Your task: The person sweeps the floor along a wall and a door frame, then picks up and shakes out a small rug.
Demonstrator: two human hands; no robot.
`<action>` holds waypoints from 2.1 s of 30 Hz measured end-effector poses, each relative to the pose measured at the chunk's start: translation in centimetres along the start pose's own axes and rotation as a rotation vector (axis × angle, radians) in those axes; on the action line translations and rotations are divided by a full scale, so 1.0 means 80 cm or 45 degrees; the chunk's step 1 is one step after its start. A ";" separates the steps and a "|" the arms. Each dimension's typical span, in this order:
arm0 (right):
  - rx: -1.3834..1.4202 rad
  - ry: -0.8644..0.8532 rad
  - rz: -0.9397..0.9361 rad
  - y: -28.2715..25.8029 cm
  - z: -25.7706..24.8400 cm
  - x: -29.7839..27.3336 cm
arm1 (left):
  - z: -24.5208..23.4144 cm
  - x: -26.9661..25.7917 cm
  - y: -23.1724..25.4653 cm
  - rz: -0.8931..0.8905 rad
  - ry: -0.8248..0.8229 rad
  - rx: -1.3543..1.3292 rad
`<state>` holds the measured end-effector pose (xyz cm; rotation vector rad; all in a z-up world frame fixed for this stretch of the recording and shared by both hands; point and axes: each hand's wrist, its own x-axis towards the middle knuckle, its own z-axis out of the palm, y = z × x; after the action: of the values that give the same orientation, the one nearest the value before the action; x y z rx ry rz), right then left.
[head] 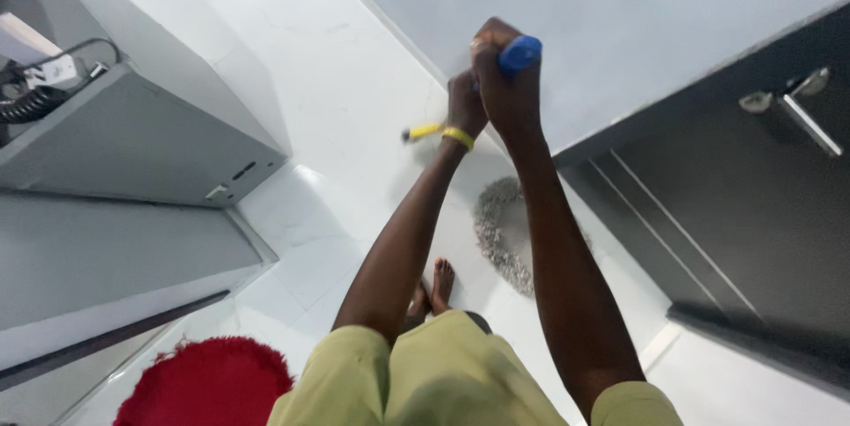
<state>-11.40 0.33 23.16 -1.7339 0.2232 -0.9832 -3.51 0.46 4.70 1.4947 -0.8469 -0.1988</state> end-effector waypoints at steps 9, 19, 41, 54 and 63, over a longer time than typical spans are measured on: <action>0.060 -0.004 0.300 0.002 -0.028 -0.050 | 0.018 -0.055 -0.017 -0.032 -0.224 0.087; -0.334 0.149 -0.075 0.011 -0.061 -0.066 | 0.074 -0.042 -0.028 0.087 -0.372 -0.046; -0.047 0.448 0.382 -0.020 -0.106 -0.085 | 0.111 -0.090 0.021 0.040 -0.513 -0.045; -0.207 0.430 0.227 -0.007 -0.080 -0.104 | 0.096 -0.086 0.004 0.129 -0.583 -0.133; -0.073 0.505 0.065 -0.055 -0.073 -0.067 | 0.071 -0.072 0.086 0.202 -0.389 -0.276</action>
<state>-20.31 1.07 24.73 -1.5622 0.5519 -1.2878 -13.56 0.32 8.06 1.2042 -1.1460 -0.3952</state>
